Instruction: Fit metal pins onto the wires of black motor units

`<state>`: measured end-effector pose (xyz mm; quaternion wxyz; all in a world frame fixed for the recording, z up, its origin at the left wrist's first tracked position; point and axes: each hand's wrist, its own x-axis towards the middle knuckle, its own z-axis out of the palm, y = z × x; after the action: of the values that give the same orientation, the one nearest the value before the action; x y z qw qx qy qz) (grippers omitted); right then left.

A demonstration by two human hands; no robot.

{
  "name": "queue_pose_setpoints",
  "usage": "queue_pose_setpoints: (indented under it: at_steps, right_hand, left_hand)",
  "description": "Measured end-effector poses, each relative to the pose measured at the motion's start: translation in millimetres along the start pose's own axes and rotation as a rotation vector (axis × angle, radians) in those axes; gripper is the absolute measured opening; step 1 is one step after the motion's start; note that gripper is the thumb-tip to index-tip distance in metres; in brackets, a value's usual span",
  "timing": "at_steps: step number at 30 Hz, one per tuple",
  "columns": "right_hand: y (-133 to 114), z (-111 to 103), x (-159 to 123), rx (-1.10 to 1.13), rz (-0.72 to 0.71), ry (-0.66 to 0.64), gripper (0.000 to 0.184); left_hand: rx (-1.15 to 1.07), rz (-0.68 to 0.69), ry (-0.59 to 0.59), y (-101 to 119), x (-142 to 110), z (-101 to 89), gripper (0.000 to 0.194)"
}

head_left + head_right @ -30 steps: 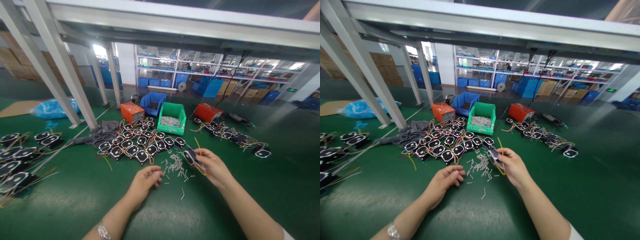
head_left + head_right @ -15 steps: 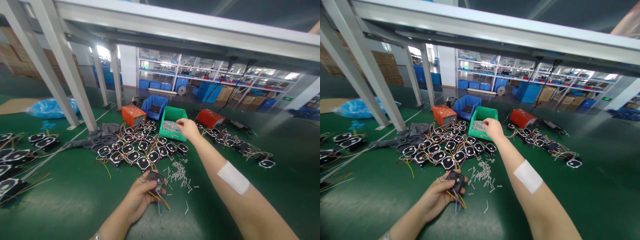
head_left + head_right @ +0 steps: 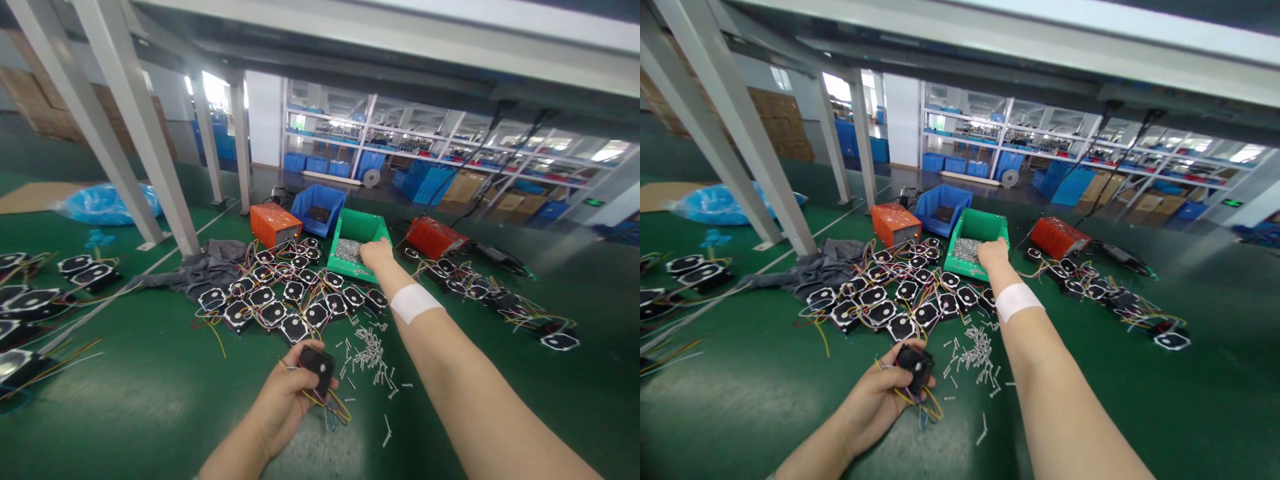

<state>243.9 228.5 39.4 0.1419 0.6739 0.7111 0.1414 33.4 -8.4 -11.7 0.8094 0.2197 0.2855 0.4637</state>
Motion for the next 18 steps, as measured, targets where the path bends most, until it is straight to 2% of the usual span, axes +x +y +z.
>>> queue_pose_setpoints:
  at_steps: [7,14,18]
  right_hand:
    - [1,-2,-5,0.027,-0.006,0.016,0.024]
    - [-5,-11,-5,0.187,-0.064,0.080,0.022]
    - [-15,-19,7,0.289,-0.158,0.019,0.022]
  left_hand:
    - [0.023,-0.010,-0.010,0,-2,-0.4,0.040]
    - [0.034,-0.023,0.003,-2,-2,0.9,0.041]
    - [0.049,-0.032,0.001,-2,-2,2.3,0.040]
